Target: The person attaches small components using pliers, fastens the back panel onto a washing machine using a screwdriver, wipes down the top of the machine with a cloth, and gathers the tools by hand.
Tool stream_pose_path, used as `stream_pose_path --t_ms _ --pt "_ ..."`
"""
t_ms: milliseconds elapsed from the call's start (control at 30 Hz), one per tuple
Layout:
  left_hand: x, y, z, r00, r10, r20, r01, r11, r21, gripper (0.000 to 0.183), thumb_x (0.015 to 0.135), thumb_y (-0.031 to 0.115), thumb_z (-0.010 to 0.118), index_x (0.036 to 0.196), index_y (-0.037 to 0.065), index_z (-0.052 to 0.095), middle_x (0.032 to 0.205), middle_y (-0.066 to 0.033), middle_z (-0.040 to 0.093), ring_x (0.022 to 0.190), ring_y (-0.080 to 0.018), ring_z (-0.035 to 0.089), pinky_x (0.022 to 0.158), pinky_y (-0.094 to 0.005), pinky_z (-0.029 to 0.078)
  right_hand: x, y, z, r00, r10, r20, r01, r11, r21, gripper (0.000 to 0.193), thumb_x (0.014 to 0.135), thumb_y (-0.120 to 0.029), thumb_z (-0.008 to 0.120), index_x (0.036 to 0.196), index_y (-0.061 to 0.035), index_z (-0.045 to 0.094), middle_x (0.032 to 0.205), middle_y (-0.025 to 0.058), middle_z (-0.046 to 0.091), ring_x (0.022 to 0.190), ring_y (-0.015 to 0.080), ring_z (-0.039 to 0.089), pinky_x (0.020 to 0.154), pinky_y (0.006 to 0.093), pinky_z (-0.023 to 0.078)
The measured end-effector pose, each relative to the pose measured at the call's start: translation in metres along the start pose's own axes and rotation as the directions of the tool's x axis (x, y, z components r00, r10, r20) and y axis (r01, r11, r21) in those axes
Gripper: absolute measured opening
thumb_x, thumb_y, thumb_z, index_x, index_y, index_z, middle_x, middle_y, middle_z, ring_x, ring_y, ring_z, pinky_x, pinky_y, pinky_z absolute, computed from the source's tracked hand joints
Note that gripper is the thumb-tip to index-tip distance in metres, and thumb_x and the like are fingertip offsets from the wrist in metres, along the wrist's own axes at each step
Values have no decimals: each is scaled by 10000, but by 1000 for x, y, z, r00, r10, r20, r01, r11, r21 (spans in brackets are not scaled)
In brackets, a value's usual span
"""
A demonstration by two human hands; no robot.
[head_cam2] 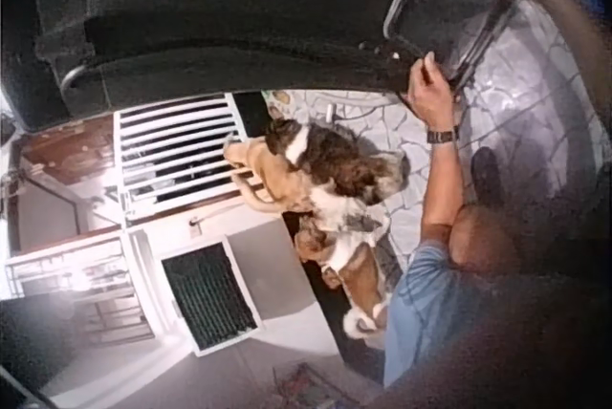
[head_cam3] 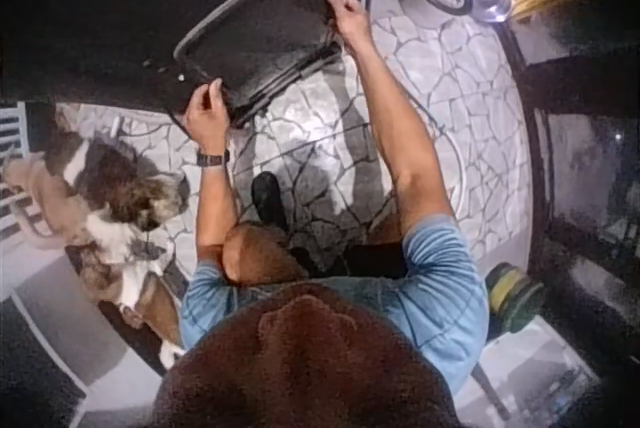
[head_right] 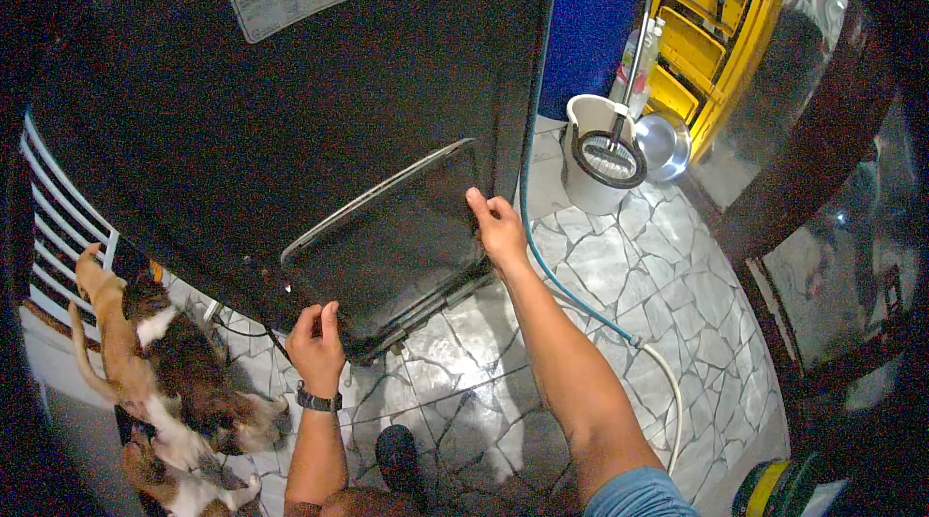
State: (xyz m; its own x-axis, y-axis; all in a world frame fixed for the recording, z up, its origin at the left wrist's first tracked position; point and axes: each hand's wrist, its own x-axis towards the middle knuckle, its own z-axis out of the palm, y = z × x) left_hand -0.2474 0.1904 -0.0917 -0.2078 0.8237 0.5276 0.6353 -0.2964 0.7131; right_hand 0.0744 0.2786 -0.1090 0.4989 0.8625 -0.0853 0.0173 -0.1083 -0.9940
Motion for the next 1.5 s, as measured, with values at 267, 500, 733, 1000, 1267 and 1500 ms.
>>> stream_pose_path --t_ms 267,500,733,1000,1267,1500 --pt "2 10 -4 994 58 92 -67 992 104 207 887 239 747 859 50 667 755 -131 675 623 -288 656 569 -365 494 11 17 -15 982 -162 -94 150 981 -119 485 846 -480 759 992 -43 604 928 111 632 860 232 595 816 354 480" --pt "-20 -25 2 984 139 112 -158 971 182 202 869 189 758 977 43 671 884 -117 708 719 -287 695 645 -377 540 3 61 -13 913 -375 -160 335 914 -227 230 832 -126 761 1009 -59 630 888 73 697 783 171 666 726 303 532" --pt "-23 -42 11 983 180 25 -181 961 207 206 847 209 795 931 66 672 771 -81 702 629 -223 671 561 -341 505 11 55 -15 918 -379 -113 335 897 -289 203 812 -159 781 906 -40 646 796 90 693 752 200 660 710 328 519" --pt "-24 -50 17 979 196 62 -206 946 252 201 878 243 765 896 71 663 710 -90 677 583 -268 644 538 -368 489 24 51 -30 940 -340 13 321 873 -366 234 842 -244 769 882 -45 653 780 78 677 722 190 628 683 332 494" --pt "-31 -43 15 989 97 108 -123 955 268 197 891 243 752 907 65 671 690 -96 662 563 -259 618 532 -371 473 25 70 -43 958 -268 98 285 884 -370 192 839 -198 774 885 -53 658 782 62 678 717 187 622 681 334 497" --pt "-54 -54 9 988 -94 120 84 993 87 208 896 174 740 1043 34 694 821 -106 711 681 -209 668 618 -330 523 16 142 -23 997 -76 31 73 993 95 123 856 -127 750 892 -41 670 721 27 655 680 131 620 653 303 507"
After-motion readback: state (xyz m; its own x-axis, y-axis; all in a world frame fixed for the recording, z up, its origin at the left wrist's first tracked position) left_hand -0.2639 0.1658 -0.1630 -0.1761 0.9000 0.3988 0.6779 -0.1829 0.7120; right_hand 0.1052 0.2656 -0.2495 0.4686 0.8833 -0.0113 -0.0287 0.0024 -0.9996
